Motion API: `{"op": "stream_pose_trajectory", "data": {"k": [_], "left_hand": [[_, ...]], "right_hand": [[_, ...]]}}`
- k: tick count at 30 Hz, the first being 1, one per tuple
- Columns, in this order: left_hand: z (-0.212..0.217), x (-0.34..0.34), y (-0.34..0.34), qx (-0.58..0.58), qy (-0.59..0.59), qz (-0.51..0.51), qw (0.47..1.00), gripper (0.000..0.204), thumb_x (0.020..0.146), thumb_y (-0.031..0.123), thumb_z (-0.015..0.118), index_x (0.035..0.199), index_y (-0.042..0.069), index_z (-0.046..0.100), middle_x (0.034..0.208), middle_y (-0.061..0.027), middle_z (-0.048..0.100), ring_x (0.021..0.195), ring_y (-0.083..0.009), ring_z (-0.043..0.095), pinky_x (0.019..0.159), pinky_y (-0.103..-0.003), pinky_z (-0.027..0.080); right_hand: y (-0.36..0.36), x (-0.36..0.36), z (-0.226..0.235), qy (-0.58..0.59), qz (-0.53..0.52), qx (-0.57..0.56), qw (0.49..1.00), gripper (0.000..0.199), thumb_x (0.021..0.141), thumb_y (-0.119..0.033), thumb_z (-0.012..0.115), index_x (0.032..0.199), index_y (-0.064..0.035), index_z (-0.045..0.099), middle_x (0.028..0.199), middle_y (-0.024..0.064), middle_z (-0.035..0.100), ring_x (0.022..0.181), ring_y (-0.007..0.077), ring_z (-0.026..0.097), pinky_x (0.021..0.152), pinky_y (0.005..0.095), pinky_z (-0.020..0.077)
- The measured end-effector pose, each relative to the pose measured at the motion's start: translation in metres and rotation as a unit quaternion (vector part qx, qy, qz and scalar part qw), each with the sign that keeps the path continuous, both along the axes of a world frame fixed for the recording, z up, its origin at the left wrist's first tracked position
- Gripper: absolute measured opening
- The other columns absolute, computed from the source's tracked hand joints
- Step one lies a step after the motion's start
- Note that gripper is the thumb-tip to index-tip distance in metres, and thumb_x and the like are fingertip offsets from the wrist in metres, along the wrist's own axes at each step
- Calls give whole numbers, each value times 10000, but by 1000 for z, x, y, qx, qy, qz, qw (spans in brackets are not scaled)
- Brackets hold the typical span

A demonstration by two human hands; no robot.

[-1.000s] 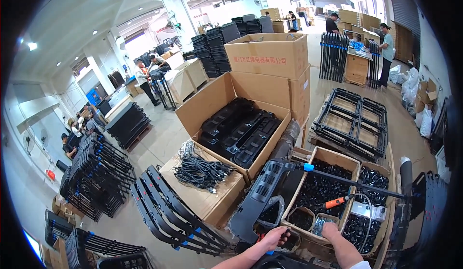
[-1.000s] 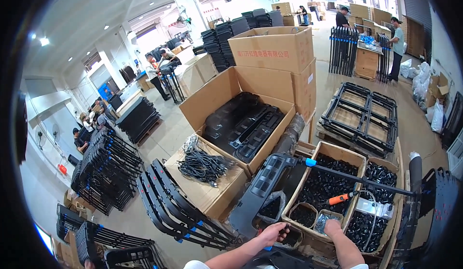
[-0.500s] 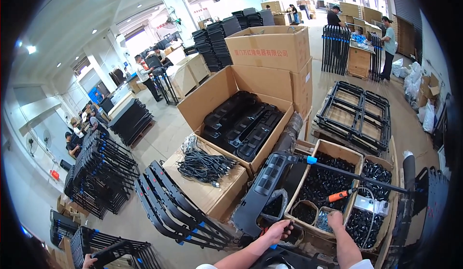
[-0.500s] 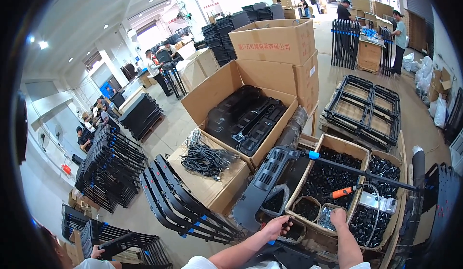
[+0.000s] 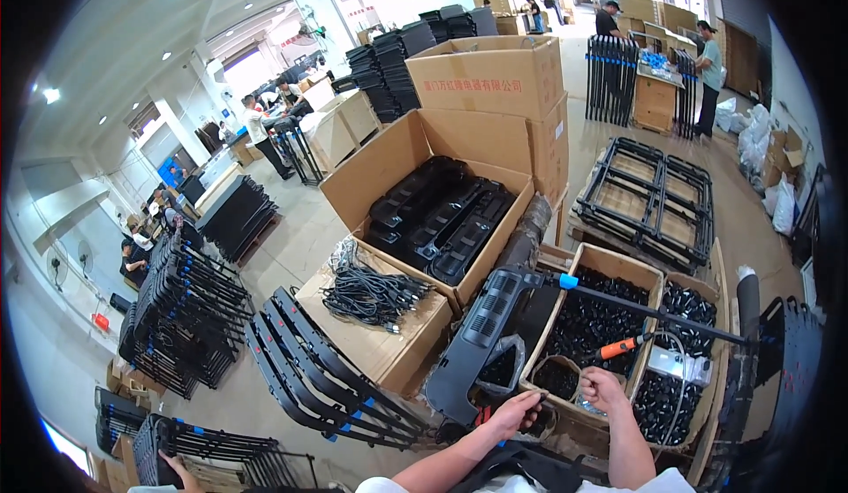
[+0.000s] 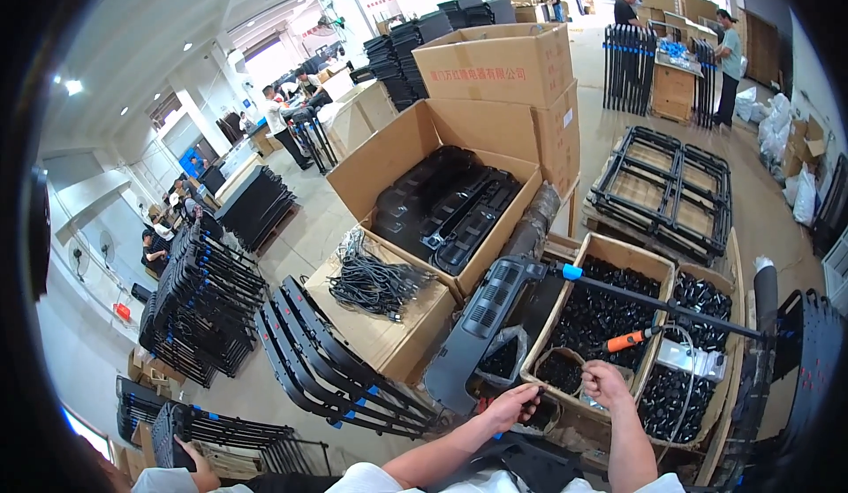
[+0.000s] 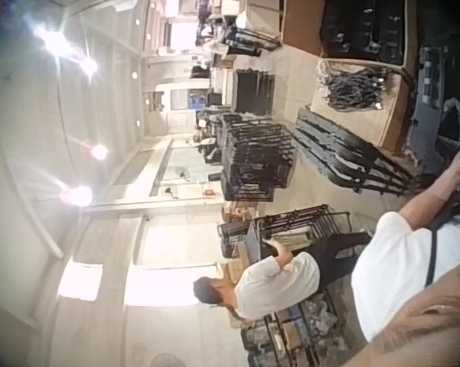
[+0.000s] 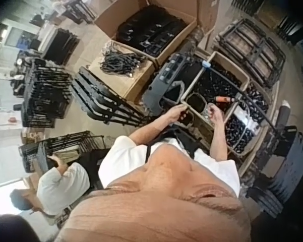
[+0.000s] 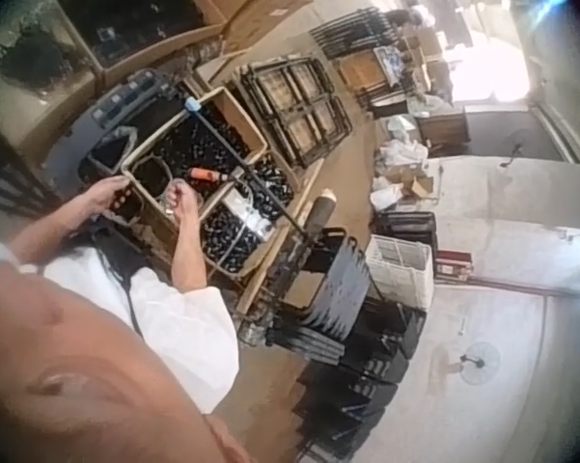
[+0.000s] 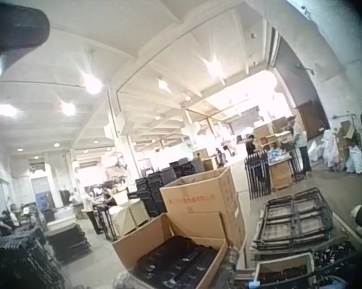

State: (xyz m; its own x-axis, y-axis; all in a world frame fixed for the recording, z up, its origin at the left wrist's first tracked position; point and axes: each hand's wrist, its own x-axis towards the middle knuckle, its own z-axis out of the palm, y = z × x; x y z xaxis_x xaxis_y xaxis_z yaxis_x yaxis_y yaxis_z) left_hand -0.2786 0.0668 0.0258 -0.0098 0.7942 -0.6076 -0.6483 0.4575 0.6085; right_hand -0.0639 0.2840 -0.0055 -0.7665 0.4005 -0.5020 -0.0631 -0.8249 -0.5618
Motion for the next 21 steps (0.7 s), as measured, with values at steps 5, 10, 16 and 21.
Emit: {"op": "stream_pose_trajectory", "data": {"k": [5,10,16,21], "left_hand": [[3,11,5,16,-7,-5,1000,259,1118,298,592,1331,168,663,950,51,646,781,-72,580,662,-243,479],[4,11,-1,12,33,10,999,195,1116,280,596,1233,129,637,942,34,649,753,-67,571,636,-235,477],[2,14,-4,21,132,-52,990,278,1120,273,580,1324,93,640,938,30,648,747,-54,560,625,-220,473],[10,18,-2,26,191,-92,977,355,1124,258,562,1422,76,623,936,34,643,750,-48,549,629,-214,467]], "right_hand": [[-54,-54,47,-161,78,518,837,185,956,-101,591,1048,-23,731,862,50,695,795,174,666,711,325,537],[-66,-62,88,-239,150,571,771,225,950,-132,556,1044,-56,746,925,142,750,890,268,725,825,393,562],[-53,-58,83,-179,250,646,698,230,947,-153,548,1031,-74,746,941,151,758,890,307,736,811,422,574],[-49,-56,101,-193,300,616,702,241,946,-164,545,1034,-89,757,945,144,762,898,301,736,820,422,574]]}}
